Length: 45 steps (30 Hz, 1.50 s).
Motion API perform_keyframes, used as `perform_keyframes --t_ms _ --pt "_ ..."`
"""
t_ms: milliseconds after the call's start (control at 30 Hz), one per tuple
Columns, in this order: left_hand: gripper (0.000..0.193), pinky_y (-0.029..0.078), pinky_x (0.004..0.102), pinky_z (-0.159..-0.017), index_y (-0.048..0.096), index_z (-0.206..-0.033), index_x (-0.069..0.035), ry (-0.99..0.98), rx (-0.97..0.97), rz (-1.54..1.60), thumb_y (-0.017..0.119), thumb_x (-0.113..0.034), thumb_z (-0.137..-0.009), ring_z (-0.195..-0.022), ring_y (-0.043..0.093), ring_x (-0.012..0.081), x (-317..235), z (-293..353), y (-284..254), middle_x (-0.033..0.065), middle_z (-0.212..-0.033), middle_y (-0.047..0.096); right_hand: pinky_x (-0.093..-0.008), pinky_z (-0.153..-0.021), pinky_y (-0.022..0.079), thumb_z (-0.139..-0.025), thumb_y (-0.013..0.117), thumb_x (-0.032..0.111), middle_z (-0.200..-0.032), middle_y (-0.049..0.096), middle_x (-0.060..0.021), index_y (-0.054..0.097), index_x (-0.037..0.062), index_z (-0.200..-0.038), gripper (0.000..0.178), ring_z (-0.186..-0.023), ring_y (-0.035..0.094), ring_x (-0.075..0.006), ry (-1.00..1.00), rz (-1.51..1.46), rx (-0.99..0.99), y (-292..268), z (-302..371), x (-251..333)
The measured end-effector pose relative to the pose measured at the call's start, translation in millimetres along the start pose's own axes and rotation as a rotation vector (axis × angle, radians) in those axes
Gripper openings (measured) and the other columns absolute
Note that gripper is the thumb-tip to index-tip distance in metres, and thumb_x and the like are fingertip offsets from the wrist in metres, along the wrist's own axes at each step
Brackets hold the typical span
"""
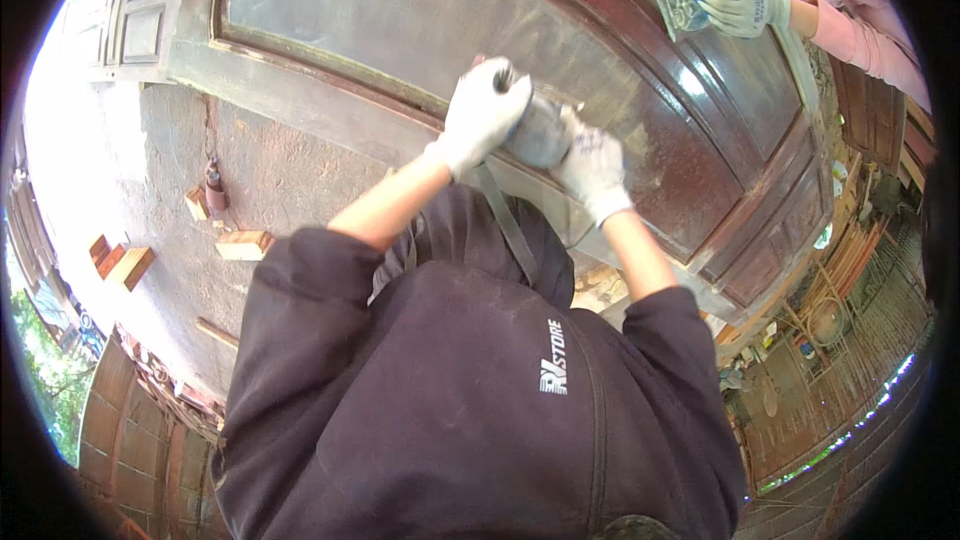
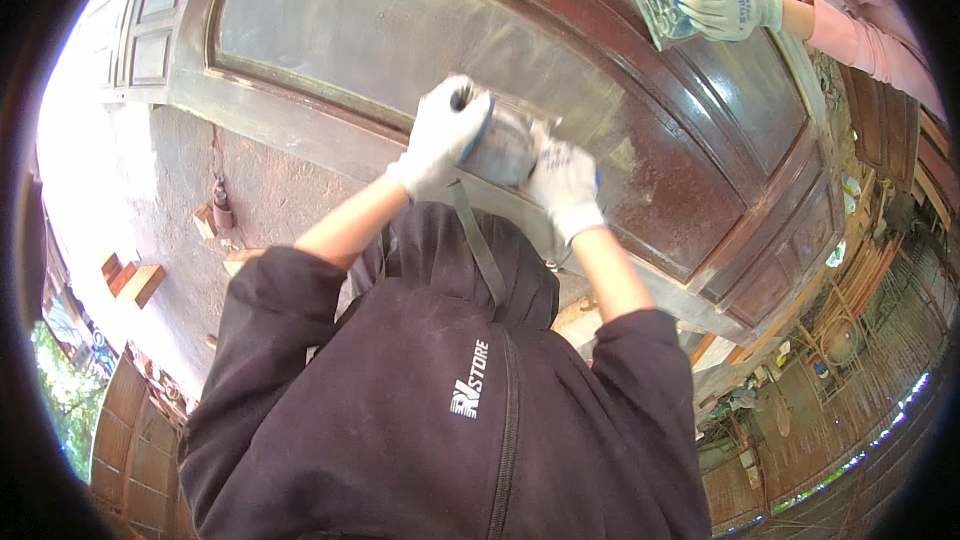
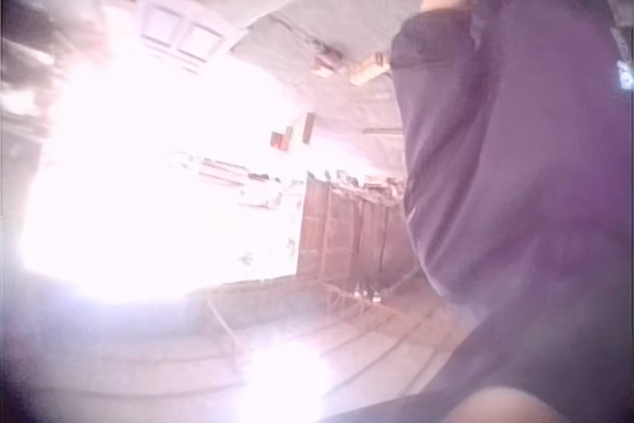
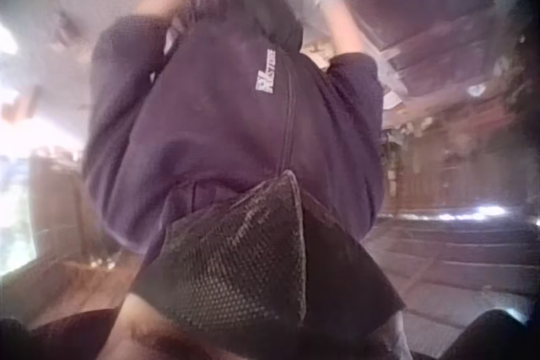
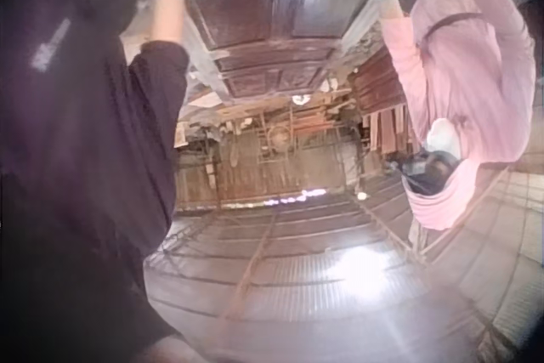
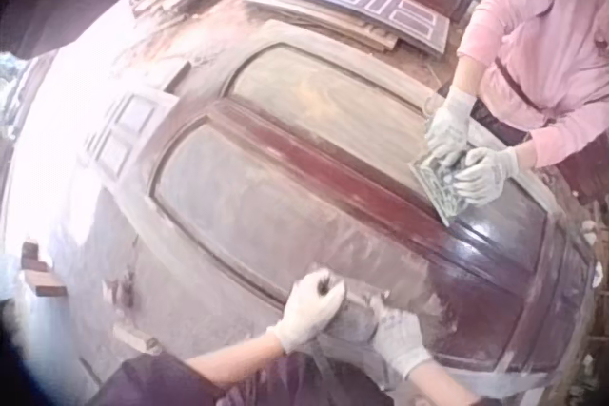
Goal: The person uses an electric sander to sand the surface of a wooden door. They move the sander across the door panels and frame, focusing on different sections while another person wipes the surface nearby.
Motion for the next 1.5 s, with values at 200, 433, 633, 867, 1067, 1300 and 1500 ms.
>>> perform_keyframes --t_ms 200,433,633,867,1067,1300,1500 --pt "0.038 0.052 0.0442 -0.081 0.067 -0.085 -0.001 0.101 -0.056 -0.087 0.06 -0.039 -0.083 -0.09 0.066 0.0409 -48 -126 10 0.0242 -0.089 0.068 -0.0438 -0.089 0.054 -0.074 0.075 0.038 -0.108 0.071 -0.017 0.065 0.0145 -0.121 0.053 -0.102 0.069 -0.0326 -0.001 -0.003 -0.261 -71 -96 -36" --pt "0.04 0.051 0.0401 -0.079 0.064 -0.097 0.002 0.083 -0.023 -0.086 0.064 -0.037 -0.088 -0.087 0.067 0.0349 -20 -94 4 0.0223 -0.094 0.068 -0.0411 -0.093 0.053 -0.073 0.077 0.026 -0.113 0.07 -0.0178 0.057 0.0152 -0.133 0.064 -0.108 0.067 -0.0305 0.097 -0.016 -0.176 -44 -61 -9" --pt "0.025 0.051 0.0324 -0.077 0.067 -0.098 0.001 -0.015 -0.127 -0.101 0.071 -0.022 -0.088 -0.08 0.062 0.0171 37 6 -77 0.0098 -0.086 0.069 -0.0447 -0.082 0.055 -0.083 0.062 0.02 -0.097 0.072 -0.0213 0.051 0.0098 -0.133 0.053 -0.093 0.071 -0.036 -0.001 -0.128 0.106 -16 -19 86" --pt "0.034 0.045 0.0269 -0.065 0.06 -0.084 0.001 0.004 -0.114 0.082 0.068 -0.031 -0.091 -0.069 0.049 0.0075 42 -126 -163 0.0021 -0.073 0.059 -0.0446 -0.083 0.056 -0.08 0.064 0.026 -0.101 0.072 -0.0193 0.064 0.0075 -0.112 0.037 -0.095 0.07 -0.0344 -0.127 -0.224 -0.251 -54 -126 131" --pt "0.054 0.047 0.0382 -0.097 0.067 -0.118 -0.001 0.045 -0.137 -0.313 0.057 -0.048 -0.093 -0.114 0.062 0.0365 -15 -197 -98 0.0224 -0.12 0.066 -0.0441 -0.089 0.055 -0.079 0.065 0.029 -0.11 0.071 -0.0186 0.065 0.0098 -0.119 0.044 -0.105 0.068 -0.033 0.026 -0.203 -0.172 -96 -151 70" --pt "0.038 0.051 0.0456 -0.09 0.071 -0.102 -0.009 0.24 0.104 -0.519 0.053 -0.039 -0.088 -0.099 0.065 0.0408 -19 -154 65 0.0203 -0.104 0.07 -0.0434 -0.098 0.05 -0.079 0.068 0.031 -0.118 0.068 -0.0191 0.06 0.0084 -0.124 0.05 -0.114 0.063 -0.0333 0.061 -0.094 -0.136 -66 -77 -64" --pt "0.049 0.051 0.044 -0.095 0.072 -0.102 0.001 -0.127 0.317 -0.237 0.054 -0.04 -0.082 -0.104 0.067 0.0397 -89 -92 174 0.0262 -0.106 0.069 -0.0472 -0.091 0.053 -0.074 0.074 0.028 -0.11 0.069 -0.0214 0.064 0.009 -0.123 0.053 -0.106 0.065 -0.0384 0.253 -0.163 -0.078 -36 -11 -184"
Point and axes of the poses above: each hand's wrist, its own z-axis away from the middle knuckle, its own y-axis out of the palm, x = y × z, the point moved 1 cm from there along -z, towards the middle knuckle
